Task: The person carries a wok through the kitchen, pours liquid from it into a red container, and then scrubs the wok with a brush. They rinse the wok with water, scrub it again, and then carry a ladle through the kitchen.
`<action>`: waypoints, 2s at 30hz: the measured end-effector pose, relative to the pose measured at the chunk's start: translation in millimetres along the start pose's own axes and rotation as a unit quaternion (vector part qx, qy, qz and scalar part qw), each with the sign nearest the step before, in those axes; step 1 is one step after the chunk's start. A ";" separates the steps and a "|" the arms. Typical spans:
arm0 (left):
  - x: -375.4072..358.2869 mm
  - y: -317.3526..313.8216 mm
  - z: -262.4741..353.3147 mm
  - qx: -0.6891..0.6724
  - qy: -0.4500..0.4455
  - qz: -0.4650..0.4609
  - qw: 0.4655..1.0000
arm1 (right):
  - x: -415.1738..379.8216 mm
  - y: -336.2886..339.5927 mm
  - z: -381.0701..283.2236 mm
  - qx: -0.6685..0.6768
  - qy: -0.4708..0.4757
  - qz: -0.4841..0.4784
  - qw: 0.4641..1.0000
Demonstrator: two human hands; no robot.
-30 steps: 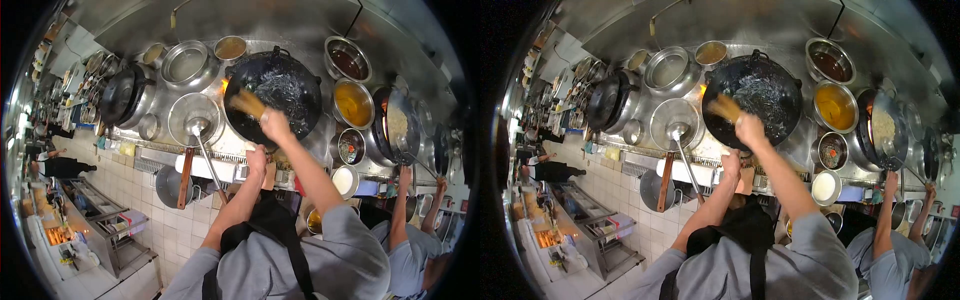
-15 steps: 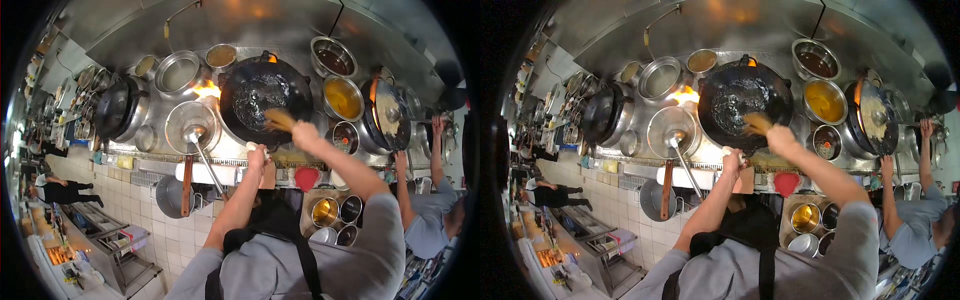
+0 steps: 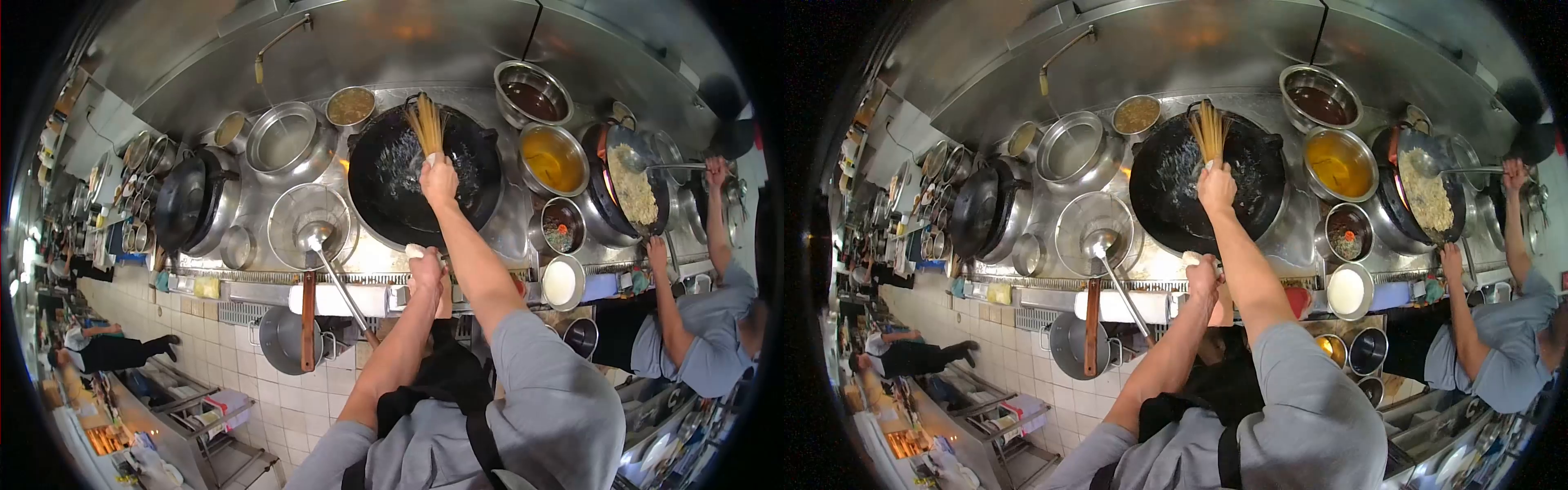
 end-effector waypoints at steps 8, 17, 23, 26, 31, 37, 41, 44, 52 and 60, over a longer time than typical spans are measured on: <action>2.0 -2.9 -1.9 0.022 -0.017 0.010 1.000 | 5.6 -2.7 -12.4 0.050 -0.038 0.055 0.997; 2.5 5.2 4.4 0.003 -0.022 -0.036 0.999 | -91.7 106.6 -30.7 0.068 0.121 -0.291 0.947; 7.9 21.1 12.4 0.009 0.039 -0.089 0.995 | -32.4 139.8 32.7 -0.168 0.168 -0.345 0.908; 4.9 26.1 19.2 -0.006 0.042 -0.122 0.992 | 35.4 66.3 18.5 -0.154 0.089 -0.295 0.939; 2.3 22.6 15.9 -0.029 0.024 -0.087 0.995 | -14.6 21.2 -48.8 0.007 -0.006 -0.257 0.966; -6.3 13.3 16.0 -0.053 -0.006 -0.047 0.997 | -103.2 108.1 -22.4 0.084 0.108 -0.311 0.940; -2.3 14.8 15.2 -0.044 -0.001 -0.057 0.997 | -91.6 200.1 32.3 -0.187 0.181 -0.452 0.853; 6.6 11.1 17.3 -0.039 0.009 -0.073 0.997 | -16.5 238.3 59.4 -0.312 0.272 -0.405 0.815; 2.1 27.2 15.4 -0.018 0.033 -0.084 0.996 | -21.9 -1.8 12.1 -0.102 0.105 -0.222 0.964; 4.0 22.9 17.5 -0.015 0.024 -0.081 0.996 | -94.5 131.3 37.3 -0.199 0.181 -0.342 0.901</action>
Point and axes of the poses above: each hand's wrist, its own x-axis towards the middle knuckle, its own y-axis out of the back of the hand, z = x × y, the point moved 1 cm from there along x, towards the middle knuckle, and after that the axes turned 9 degrees about y, right-handed, at the moved point
